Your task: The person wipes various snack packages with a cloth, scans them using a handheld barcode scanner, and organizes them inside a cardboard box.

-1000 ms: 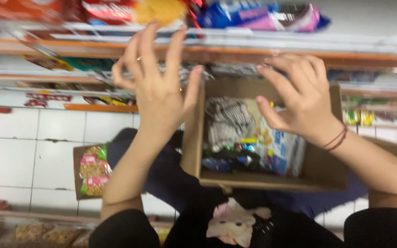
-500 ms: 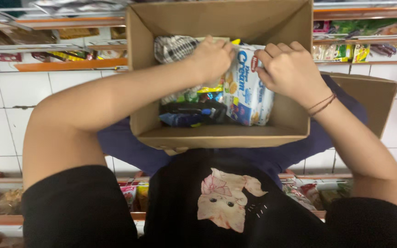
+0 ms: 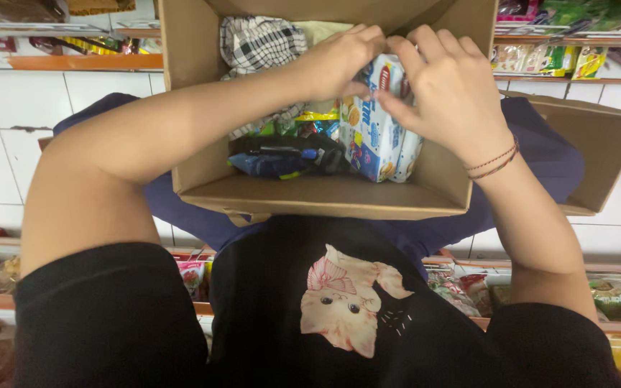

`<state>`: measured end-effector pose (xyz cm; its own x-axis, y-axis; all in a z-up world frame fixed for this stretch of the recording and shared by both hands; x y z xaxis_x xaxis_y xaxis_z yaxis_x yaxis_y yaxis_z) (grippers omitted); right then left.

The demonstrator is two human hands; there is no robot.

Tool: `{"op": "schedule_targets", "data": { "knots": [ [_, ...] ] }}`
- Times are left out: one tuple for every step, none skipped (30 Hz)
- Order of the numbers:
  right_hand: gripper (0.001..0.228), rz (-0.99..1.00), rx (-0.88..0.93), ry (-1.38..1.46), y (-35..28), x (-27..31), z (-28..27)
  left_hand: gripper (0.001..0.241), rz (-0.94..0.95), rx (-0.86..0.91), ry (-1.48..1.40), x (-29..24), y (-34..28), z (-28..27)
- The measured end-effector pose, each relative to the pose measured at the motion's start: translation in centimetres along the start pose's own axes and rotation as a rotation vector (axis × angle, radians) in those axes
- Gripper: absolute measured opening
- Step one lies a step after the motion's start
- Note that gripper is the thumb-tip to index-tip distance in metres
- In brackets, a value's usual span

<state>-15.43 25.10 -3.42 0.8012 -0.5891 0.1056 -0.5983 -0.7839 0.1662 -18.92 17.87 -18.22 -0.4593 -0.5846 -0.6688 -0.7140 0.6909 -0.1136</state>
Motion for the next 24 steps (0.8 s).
{"op": "schedule_targets", "data": {
  "knots": [
    [0.054,0.025,0.034,0.007,0.0,-0.1,0.3,0.064,0.072,-0.070,0.021,-1.3,-0.2,-0.6],
    [0.059,0.052,0.065,0.012,0.1,-0.4,0.5,0.061,0.146,-0.139,0.047,-2.5,-0.2,-1.3],
    [0.063,0.079,0.095,0.017,0.2,-0.7,0.8,0.058,0.221,-0.207,0.072,-3.8,-0.4,-1.8],
    [0.056,0.108,0.096,0.019,0.2,-0.9,0.8,0.060,0.232,-0.264,0.019,-4.2,-0.6,-2.1],
    [0.051,0.136,0.097,0.022,0.0,-1.2,1.0,0.062,0.242,-0.322,-0.033,-4.5,-0.9,-2.5],
    [0.047,0.163,0.096,0.022,-0.1,-1.6,1.1,0.064,0.253,-0.383,-0.084,-4.5,-1.3,-2.9],
    [0.048,0.157,0.097,-0.003,-0.2,-1.5,1.4,0.064,0.215,-0.376,-0.090,-4.0,-1.5,-2.8],
    [0.050,0.153,0.097,-0.032,-0.2,-1.6,1.5,0.063,0.182,-0.370,-0.095,-3.4,-1.7,-2.9],
    [0.053,0.148,0.096,-0.060,-0.3,-1.8,1.7,0.063,0.149,-0.364,-0.101,-2.6,-1.9,-3.1],
    [0.044,0.133,0.111,-0.087,-0.4,-1.7,2.2,0.070,0.154,-0.301,0.004,-2.3,-2.2,-2.7],
    [0.035,0.118,0.125,-0.114,-0.5,-1.6,2.6,0.078,0.159,-0.238,0.108,-2.1,-2.5,-2.3],
    [0.025,0.102,0.134,-0.144,-0.4,-1.7,3.0,0.087,0.167,-0.177,0.217,-1.8,-2.7,-2.0],
    [0.024,0.101,0.136,-0.146,-0.5,-1.8,3.1,0.095,0.113,-0.111,0.242,-1.0,-2.7,-1.4],
    [0.023,0.097,0.139,-0.144,-0.6,-1.8,3.3,0.103,0.054,-0.043,0.264,-0.3,-3.0,-0.8],
    [0.022,0.093,0.142,-0.141,-0.6,-1.7,3.4,0.112,-0.004,0.025,0.285,0.6,-3.2,-0.3],
    [0.023,0.091,0.147,-0.139,-0.8,-1.7,3.4,0.112,-0.057,0.207,0.441,1.5,-3.5,1.5],
    [0.024,0.089,0.153,-0.138,-0.9,-1.6,3.4,0.112,-0.112,0.390,0.595,2.6,-4.1,3.1],
    [0.025,0.088,0.154,-0.140,-0.9,-1.6,3.4,0.113,-0.170,0.570,0.752,4.2,-4.9,4.1],
    [0.024,0.092,0.158,-0.137,-0.7,-1.7,3.4,0.106,-0.157,0.571,0.801,4.4,-4.9,4.1],
    [0.023,0.098,0.166,-0.132,-0.8,-1.7,3.4,0.099,-0.142,0.573,0.845,4.6,-5.0,4.3],
    [0.022,0.103,0.174,-0.127,-0.8,-1.7,3.4,0.093,-0.127,0.576,0.889,4.8,-5.2,4.5],
    [0.024,0.102,0.174,-0.125,-0.9,-1.6,3.3,0.073,-0.079,0.557,0.941,4.7,-5.5,4.8],
    [0.026,0.101,0.173,-0.123,-0.9,-1.4,3.3,0.055,-0.031,0.537,0.993,4.6,-6.2,4.9],
    [0.028,0.100,0.168,-0.124,-0.8,-1.5,3.2,0.042,0.016,0.514,1.051,4.6,-6.8,4.7]
  ]
}}
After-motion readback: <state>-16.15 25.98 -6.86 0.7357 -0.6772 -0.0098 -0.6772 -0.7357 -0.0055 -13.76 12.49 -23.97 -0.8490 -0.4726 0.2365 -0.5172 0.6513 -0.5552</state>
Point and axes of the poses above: each hand's wrist, its own y-axis towards the middle knuckle, its own z-axis out of the palm, x = y × z, the point moved 10 cm from there along y, towards the middle knuckle, and after that the axes turned 2 degrees about x, right-handed, at the moved point
